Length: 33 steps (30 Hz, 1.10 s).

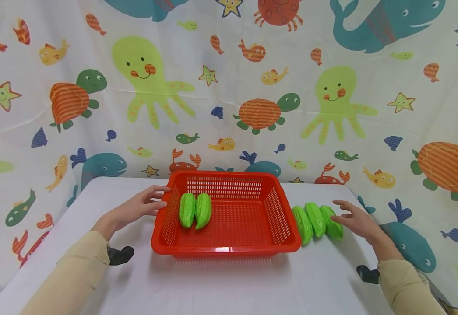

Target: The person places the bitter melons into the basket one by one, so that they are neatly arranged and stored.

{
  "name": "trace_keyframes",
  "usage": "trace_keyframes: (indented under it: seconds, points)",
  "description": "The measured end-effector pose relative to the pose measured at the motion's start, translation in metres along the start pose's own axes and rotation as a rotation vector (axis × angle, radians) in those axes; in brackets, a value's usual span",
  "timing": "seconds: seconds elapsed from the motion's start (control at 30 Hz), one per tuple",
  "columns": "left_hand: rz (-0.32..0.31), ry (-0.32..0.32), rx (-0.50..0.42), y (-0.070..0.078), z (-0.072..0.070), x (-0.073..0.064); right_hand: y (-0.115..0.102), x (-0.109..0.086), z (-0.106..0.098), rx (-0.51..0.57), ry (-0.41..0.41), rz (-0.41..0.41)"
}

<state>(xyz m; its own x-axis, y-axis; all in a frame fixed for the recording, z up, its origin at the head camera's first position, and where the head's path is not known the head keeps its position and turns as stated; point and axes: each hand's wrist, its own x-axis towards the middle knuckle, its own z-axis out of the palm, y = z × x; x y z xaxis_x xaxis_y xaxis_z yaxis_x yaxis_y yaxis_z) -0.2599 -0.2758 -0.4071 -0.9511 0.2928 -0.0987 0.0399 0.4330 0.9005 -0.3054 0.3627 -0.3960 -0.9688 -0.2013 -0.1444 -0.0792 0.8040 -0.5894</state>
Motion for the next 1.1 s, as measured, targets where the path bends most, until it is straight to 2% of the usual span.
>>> trace_keyframes:
  seconds: [0.2, 0.37, 0.63, 0.93, 1.1]
  points:
    - [-0.004, 0.001, -0.003, 0.001, 0.000, -0.001, 0.013, 0.004, 0.006, 0.066, -0.051, 0.019]
    - [-0.006, 0.004, 0.000, 0.002, 0.000, -0.001, 0.017, 0.004, 0.010, 0.078, -0.067, 0.017]
    - [-0.006, 0.001, -0.006, 0.000, 0.000, 0.001, 0.016, 0.003, 0.014, 0.076, -0.080, 0.023]
    - [-0.005, 0.000, -0.003, 0.000, 0.000, 0.001, 0.011, 0.000, 0.013, 0.105, -0.109, -0.025]
    - [-0.002, -0.003, -0.005, 0.000, -0.001, 0.001, 0.011, -0.001, 0.011, 0.082, -0.135, -0.027]
